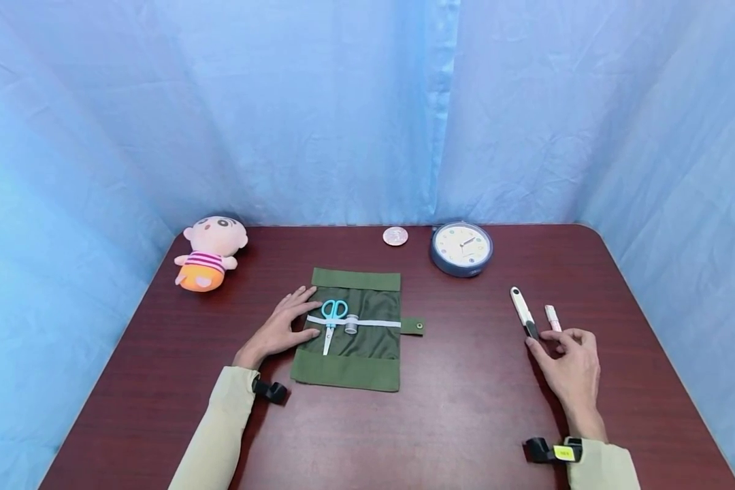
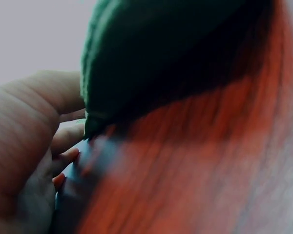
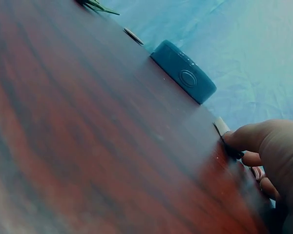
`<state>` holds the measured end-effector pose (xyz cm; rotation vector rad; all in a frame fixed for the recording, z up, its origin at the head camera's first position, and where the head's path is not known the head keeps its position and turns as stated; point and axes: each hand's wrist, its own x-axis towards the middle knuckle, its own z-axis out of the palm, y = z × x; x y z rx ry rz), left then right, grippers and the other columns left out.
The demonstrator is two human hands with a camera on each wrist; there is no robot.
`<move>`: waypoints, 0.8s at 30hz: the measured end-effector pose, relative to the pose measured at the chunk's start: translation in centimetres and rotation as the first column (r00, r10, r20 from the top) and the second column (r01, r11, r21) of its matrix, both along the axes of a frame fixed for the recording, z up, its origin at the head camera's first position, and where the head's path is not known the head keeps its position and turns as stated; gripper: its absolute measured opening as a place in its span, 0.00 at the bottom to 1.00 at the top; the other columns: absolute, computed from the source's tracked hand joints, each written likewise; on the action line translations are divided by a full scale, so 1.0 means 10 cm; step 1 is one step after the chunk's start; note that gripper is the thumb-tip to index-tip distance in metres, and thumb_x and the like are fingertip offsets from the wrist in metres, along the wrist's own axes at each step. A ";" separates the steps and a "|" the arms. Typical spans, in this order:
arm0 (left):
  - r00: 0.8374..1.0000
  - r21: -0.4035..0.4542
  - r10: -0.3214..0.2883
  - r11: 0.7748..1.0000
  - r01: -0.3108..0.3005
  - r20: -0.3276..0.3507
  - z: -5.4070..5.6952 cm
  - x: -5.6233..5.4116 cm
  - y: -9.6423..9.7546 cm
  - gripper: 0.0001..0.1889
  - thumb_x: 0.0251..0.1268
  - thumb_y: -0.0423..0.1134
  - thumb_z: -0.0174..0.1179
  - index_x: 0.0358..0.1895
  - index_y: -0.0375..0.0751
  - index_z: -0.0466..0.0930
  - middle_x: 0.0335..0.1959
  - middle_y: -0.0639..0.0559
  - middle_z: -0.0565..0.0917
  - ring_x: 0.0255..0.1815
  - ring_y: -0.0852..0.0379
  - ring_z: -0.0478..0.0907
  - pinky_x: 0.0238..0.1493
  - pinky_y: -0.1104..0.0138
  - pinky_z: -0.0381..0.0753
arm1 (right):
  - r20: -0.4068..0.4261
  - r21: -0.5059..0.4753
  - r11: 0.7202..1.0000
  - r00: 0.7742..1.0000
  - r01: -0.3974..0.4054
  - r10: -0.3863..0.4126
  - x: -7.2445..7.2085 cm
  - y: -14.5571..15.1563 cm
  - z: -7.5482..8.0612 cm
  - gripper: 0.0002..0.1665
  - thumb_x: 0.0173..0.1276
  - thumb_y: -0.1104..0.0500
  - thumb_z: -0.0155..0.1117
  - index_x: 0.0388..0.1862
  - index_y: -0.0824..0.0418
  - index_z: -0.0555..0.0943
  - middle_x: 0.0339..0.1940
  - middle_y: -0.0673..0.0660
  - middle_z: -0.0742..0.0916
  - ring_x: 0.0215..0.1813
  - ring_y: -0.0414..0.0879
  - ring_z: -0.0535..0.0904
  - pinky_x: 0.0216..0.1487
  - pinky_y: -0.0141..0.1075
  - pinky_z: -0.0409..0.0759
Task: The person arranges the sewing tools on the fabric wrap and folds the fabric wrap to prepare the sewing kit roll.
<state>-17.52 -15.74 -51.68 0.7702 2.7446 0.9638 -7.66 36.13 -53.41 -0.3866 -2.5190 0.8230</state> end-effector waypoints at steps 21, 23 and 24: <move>1.000 0.005 0.013 1.000 -0.013 0.006 -0.03 0.00 0.00 0.30 0.63 0.45 0.68 0.68 0.40 0.75 0.80 0.42 0.61 0.84 0.40 0.49 0.82 0.42 0.47 | -0.149 -0.001 1.000 0.989 0.002 -0.002 -0.02 0.01 -0.01 0.10 0.54 0.67 0.75 0.35 0.71 0.88 0.36 0.62 0.77 0.41 0.16 0.56 0.39 0.23 0.54; 1.000 0.001 0.013 1.000 -0.013 0.006 -0.03 0.00 0.00 0.30 0.63 0.45 0.68 0.68 0.40 0.75 0.80 0.42 0.61 0.84 0.40 0.48 0.82 0.42 0.47 | -0.151 -0.019 1.000 0.988 0.015 -0.018 -0.02 0.01 0.00 0.10 0.55 0.67 0.75 0.36 0.72 0.87 0.35 0.58 0.77 0.41 0.15 0.56 0.40 0.23 0.55; 1.000 -0.001 0.013 1.000 -0.013 0.004 -0.03 0.00 0.00 0.30 0.63 0.45 0.68 0.68 0.40 0.75 0.80 0.42 0.61 0.84 0.40 0.49 0.82 0.42 0.47 | -0.154 -0.027 0.999 0.988 0.021 -0.025 -0.02 0.01 0.00 0.11 0.56 0.67 0.75 0.37 0.72 0.87 0.34 0.54 0.77 0.41 0.15 0.57 0.40 0.22 0.55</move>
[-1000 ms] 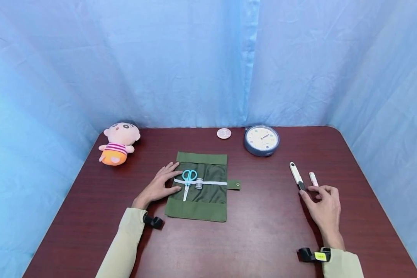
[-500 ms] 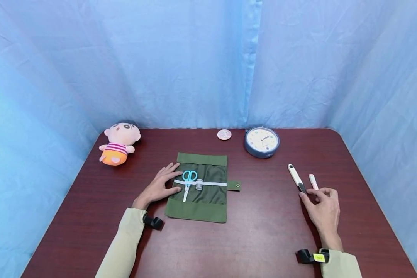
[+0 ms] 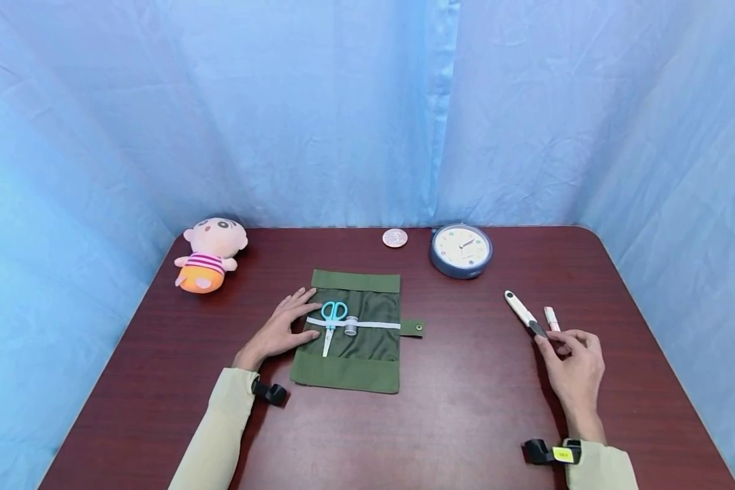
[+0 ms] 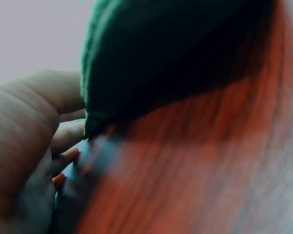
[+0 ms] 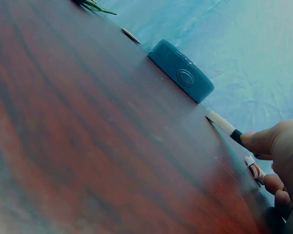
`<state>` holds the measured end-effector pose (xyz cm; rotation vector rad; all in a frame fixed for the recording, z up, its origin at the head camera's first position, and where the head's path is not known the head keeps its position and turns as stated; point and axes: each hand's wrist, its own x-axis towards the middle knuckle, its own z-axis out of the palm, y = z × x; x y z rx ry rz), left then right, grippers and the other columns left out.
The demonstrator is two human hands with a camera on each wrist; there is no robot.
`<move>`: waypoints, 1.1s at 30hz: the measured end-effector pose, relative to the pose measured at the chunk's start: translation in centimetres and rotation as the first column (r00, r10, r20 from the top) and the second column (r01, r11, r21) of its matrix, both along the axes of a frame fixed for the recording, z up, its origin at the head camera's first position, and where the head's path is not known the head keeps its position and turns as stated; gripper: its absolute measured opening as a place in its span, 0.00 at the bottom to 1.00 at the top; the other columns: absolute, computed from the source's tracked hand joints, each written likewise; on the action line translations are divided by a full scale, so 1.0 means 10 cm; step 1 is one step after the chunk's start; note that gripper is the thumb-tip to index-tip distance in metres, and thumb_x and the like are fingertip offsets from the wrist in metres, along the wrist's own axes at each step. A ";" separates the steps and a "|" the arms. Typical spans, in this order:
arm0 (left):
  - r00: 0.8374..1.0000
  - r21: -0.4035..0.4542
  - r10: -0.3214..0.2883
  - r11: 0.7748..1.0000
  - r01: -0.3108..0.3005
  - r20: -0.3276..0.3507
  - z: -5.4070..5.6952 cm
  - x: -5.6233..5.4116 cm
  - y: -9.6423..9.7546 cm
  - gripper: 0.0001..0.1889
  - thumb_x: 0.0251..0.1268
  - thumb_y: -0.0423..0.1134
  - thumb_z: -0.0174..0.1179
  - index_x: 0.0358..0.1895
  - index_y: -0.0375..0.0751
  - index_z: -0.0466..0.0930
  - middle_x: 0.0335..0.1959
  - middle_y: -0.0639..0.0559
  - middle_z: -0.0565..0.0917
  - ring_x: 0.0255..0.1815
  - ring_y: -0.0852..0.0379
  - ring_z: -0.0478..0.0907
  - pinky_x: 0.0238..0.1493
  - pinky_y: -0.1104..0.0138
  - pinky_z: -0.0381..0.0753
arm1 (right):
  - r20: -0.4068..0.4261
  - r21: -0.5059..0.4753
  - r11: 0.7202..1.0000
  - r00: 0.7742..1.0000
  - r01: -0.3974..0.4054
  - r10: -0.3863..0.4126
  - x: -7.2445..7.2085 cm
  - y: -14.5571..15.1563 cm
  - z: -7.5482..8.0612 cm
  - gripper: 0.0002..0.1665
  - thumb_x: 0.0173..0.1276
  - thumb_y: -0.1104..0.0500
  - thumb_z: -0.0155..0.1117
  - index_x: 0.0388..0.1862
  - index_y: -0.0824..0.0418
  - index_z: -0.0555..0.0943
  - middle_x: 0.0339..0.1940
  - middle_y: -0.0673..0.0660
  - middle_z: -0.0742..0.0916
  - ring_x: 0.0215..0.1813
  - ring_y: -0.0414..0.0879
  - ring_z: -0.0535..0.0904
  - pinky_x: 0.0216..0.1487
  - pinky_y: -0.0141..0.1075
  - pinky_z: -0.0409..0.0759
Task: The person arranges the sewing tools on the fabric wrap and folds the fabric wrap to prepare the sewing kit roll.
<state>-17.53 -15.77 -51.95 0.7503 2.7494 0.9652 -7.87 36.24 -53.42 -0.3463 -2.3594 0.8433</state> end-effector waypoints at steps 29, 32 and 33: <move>1.000 0.003 -0.009 1.000 0.009 -0.005 0.01 0.00 -0.01 0.30 0.63 0.45 0.67 0.68 0.39 0.75 0.80 0.42 0.61 0.84 0.40 0.49 0.82 0.43 0.47 | 0.042 -0.560 0.820 0.993 0.114 -0.109 -0.17 0.15 0.17 0.15 0.64 0.61 0.72 0.50 0.65 0.88 0.23 0.27 0.85 0.26 0.20 0.82 0.26 0.14 0.76; 1.000 0.007 -0.010 1.000 0.010 -0.008 0.02 0.00 0.00 0.31 0.63 0.45 0.68 0.68 0.39 0.75 0.80 0.42 0.61 0.84 0.40 0.49 0.82 0.42 0.47 | -0.034 -0.681 0.730 0.993 0.057 -0.109 -0.24 0.17 0.20 0.12 0.62 0.66 0.72 0.45 0.64 0.89 0.23 0.33 0.88 0.24 0.25 0.84 0.25 0.16 0.77; 1.000 0.009 -0.011 1.000 0.011 -0.009 0.02 0.00 0.00 0.31 0.63 0.45 0.68 0.68 0.39 0.75 0.80 0.42 0.61 0.84 0.40 0.49 0.82 0.42 0.47 | -0.063 -0.718 0.695 0.992 0.031 -0.110 -0.26 0.18 0.21 0.11 0.61 0.67 0.72 0.43 0.64 0.89 0.22 0.36 0.88 0.23 0.26 0.84 0.24 0.17 0.78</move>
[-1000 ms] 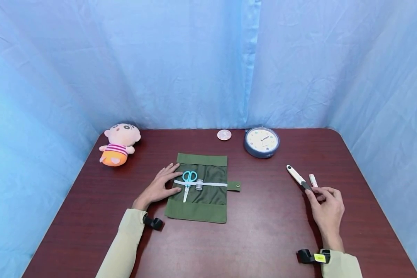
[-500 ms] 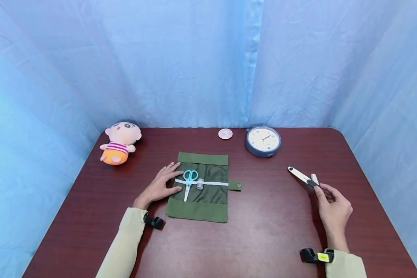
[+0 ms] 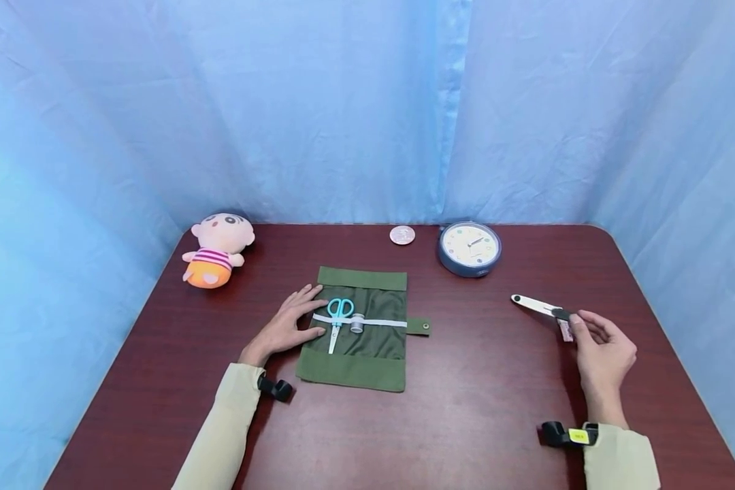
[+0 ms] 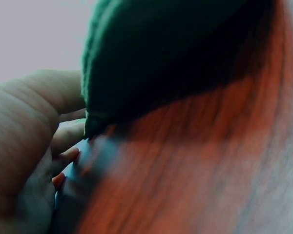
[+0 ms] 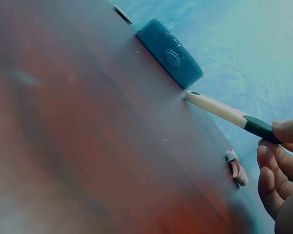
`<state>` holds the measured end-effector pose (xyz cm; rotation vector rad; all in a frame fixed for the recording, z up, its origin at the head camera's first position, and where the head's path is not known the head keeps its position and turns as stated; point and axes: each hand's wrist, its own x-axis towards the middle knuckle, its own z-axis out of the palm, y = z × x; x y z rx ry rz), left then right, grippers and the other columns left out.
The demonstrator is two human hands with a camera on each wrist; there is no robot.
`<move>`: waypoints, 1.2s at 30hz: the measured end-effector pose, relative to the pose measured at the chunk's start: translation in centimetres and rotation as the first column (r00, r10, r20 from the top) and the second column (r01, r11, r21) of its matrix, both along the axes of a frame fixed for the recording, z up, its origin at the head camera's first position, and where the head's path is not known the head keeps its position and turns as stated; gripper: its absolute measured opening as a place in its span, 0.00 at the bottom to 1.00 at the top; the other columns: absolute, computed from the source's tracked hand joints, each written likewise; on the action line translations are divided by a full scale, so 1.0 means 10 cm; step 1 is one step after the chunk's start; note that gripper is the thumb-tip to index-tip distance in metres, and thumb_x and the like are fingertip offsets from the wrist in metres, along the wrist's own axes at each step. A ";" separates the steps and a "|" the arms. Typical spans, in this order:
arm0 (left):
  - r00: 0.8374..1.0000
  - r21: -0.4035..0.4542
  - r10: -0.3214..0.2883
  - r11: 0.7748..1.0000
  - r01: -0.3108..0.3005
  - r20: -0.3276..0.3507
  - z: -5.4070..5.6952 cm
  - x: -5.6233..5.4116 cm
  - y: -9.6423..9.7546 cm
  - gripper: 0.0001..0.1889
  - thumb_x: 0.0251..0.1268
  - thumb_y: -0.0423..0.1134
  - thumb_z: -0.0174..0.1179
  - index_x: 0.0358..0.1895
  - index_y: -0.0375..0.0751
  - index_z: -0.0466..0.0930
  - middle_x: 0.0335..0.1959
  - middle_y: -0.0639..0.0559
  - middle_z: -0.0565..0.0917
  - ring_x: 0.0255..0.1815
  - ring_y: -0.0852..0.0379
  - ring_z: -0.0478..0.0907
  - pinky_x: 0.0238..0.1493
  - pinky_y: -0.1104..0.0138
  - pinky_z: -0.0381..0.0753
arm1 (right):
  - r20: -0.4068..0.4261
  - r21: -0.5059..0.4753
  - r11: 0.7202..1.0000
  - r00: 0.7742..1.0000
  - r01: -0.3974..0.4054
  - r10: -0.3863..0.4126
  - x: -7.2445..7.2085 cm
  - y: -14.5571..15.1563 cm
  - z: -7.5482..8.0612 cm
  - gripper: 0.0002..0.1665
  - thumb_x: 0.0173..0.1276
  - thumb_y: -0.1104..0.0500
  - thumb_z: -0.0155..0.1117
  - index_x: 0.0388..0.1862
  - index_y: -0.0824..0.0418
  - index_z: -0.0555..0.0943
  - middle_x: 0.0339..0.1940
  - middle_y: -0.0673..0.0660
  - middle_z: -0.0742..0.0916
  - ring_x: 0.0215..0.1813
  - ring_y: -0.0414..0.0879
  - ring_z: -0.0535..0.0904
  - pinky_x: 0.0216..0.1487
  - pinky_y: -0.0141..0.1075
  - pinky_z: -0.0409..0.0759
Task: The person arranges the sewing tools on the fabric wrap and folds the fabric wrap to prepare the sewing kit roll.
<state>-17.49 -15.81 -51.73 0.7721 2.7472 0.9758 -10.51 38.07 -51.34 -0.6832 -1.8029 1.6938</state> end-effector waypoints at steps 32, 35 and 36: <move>1.000 -0.017 -0.001 1.000 0.002 0.020 0.01 -0.01 -0.01 0.30 0.64 0.45 0.67 0.69 0.39 0.74 0.80 0.43 0.61 0.84 0.41 0.48 0.82 0.43 0.47 | -0.025 -0.306 0.933 0.981 -0.192 0.194 -0.55 0.39 0.22 0.06 0.59 0.68 0.73 0.36 0.62 0.87 0.24 0.49 0.91 0.22 0.42 0.88 0.24 0.33 0.85; 1.000 -0.016 -0.001 1.000 0.002 0.022 0.01 -0.01 -0.01 0.30 0.64 0.45 0.67 0.69 0.39 0.75 0.80 0.43 0.60 0.84 0.41 0.48 0.82 0.43 0.47 | -0.056 -0.331 0.919 0.977 -0.214 0.207 -0.57 0.39 0.24 0.05 0.60 0.70 0.72 0.35 0.63 0.87 0.23 0.50 0.91 0.21 0.43 0.88 0.23 0.33 0.85; 1.000 -0.016 -0.001 1.000 0.001 0.024 0.01 -0.01 -0.01 0.30 0.64 0.45 0.67 0.69 0.39 0.74 0.81 0.43 0.60 0.84 0.41 0.48 0.82 0.43 0.47 | -0.065 -0.333 0.917 0.975 -0.221 0.211 -0.58 0.39 0.25 0.05 0.60 0.70 0.72 0.35 0.64 0.87 0.23 0.51 0.90 0.21 0.43 0.88 0.23 0.33 0.85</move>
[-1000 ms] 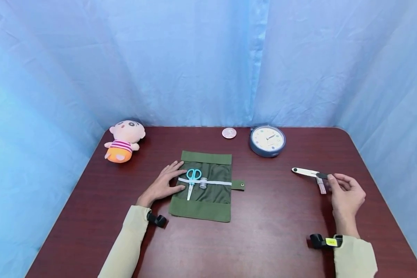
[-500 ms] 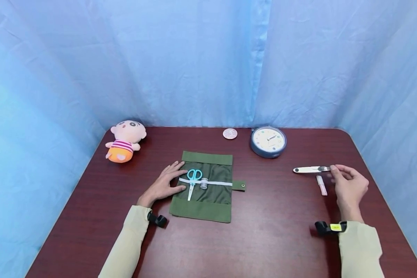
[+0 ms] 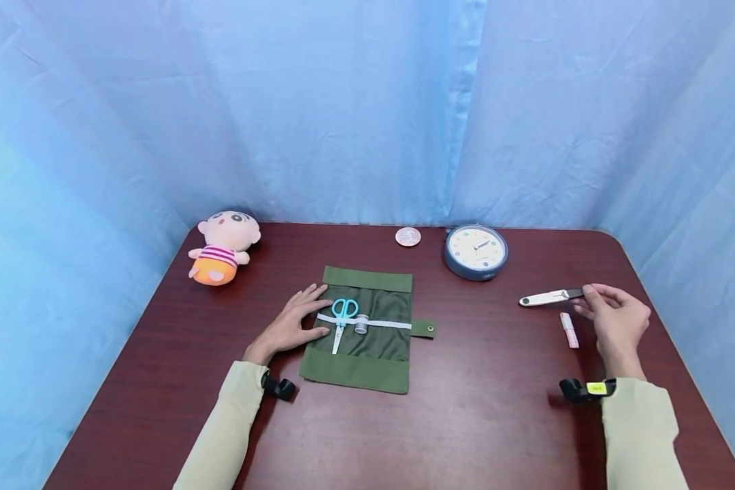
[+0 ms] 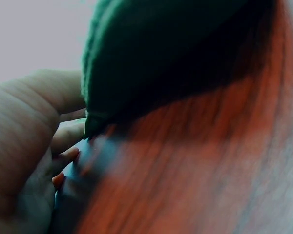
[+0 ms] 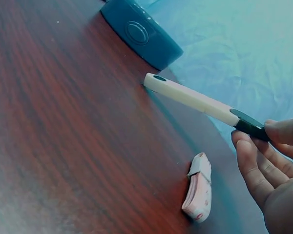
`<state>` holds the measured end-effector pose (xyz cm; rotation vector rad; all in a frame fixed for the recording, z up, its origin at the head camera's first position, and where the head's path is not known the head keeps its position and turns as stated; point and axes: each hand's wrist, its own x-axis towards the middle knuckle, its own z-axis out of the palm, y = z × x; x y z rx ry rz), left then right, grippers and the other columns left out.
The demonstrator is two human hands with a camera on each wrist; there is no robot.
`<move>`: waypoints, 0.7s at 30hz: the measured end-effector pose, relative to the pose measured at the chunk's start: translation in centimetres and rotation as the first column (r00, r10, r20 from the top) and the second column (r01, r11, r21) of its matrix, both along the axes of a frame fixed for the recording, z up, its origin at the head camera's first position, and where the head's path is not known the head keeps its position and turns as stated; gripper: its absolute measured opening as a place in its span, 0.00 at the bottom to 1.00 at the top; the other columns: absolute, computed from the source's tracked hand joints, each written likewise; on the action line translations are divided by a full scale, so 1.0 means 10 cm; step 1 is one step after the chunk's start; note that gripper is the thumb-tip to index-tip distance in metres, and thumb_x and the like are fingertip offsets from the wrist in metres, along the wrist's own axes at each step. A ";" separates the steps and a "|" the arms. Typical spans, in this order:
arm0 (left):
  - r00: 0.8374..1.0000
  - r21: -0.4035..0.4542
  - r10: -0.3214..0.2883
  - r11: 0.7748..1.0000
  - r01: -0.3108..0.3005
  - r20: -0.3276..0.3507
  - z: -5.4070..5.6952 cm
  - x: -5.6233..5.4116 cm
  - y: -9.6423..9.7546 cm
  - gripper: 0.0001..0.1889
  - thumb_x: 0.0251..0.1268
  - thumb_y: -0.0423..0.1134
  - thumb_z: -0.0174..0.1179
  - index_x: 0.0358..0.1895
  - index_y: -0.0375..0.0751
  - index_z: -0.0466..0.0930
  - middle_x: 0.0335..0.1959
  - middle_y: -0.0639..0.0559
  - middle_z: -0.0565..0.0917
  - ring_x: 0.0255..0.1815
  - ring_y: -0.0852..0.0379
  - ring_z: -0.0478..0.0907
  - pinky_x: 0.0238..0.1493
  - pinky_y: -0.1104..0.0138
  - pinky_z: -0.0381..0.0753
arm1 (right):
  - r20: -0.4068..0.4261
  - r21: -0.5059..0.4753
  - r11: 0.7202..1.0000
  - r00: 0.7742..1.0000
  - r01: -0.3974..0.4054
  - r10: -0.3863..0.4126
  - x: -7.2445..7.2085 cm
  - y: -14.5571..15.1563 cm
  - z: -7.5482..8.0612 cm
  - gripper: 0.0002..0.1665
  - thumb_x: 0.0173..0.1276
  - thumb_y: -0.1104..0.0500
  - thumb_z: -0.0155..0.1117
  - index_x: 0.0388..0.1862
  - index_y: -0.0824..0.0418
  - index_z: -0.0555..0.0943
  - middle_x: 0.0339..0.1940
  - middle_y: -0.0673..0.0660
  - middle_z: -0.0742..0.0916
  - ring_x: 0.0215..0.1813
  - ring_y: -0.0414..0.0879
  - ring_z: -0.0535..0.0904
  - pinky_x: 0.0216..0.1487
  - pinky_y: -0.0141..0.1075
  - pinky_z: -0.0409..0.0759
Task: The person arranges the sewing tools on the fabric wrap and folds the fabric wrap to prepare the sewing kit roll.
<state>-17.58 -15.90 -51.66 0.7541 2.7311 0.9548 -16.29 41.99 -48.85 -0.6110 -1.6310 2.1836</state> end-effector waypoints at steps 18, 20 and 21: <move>1.000 0.001 -0.001 1.000 0.001 -0.003 -0.01 0.00 0.00 0.31 0.64 0.46 0.66 0.69 0.39 0.74 0.81 0.43 0.60 0.84 0.41 0.48 0.82 0.43 0.47 | -0.018 0.035 0.993 0.993 -0.115 0.115 -0.10 -0.14 0.19 0.06 0.61 0.67 0.72 0.37 0.62 0.88 0.24 0.50 0.91 0.22 0.41 0.88 0.25 0.29 0.85; 1.000 0.002 -0.001 1.000 0.001 -0.003 -0.01 0.00 0.00 0.31 0.64 0.45 0.67 0.69 0.39 0.74 0.81 0.43 0.60 0.84 0.41 0.48 0.82 0.43 0.47 | -0.016 0.050 0.991 0.991 -0.128 0.129 -0.13 -0.18 0.20 0.05 0.61 0.67 0.72 0.37 0.62 0.88 0.24 0.49 0.91 0.23 0.40 0.88 0.25 0.29 0.85; 1.000 0.002 0.000 1.000 0.000 -0.004 -0.01 0.00 0.00 0.31 0.64 0.45 0.67 0.69 0.39 0.74 0.81 0.43 0.60 0.84 0.41 0.48 0.82 0.43 0.47 | -0.014 0.058 0.989 0.990 -0.139 0.140 -0.14 -0.19 0.21 0.05 0.62 0.66 0.72 0.37 0.61 0.88 0.24 0.48 0.91 0.23 0.40 0.88 0.25 0.29 0.85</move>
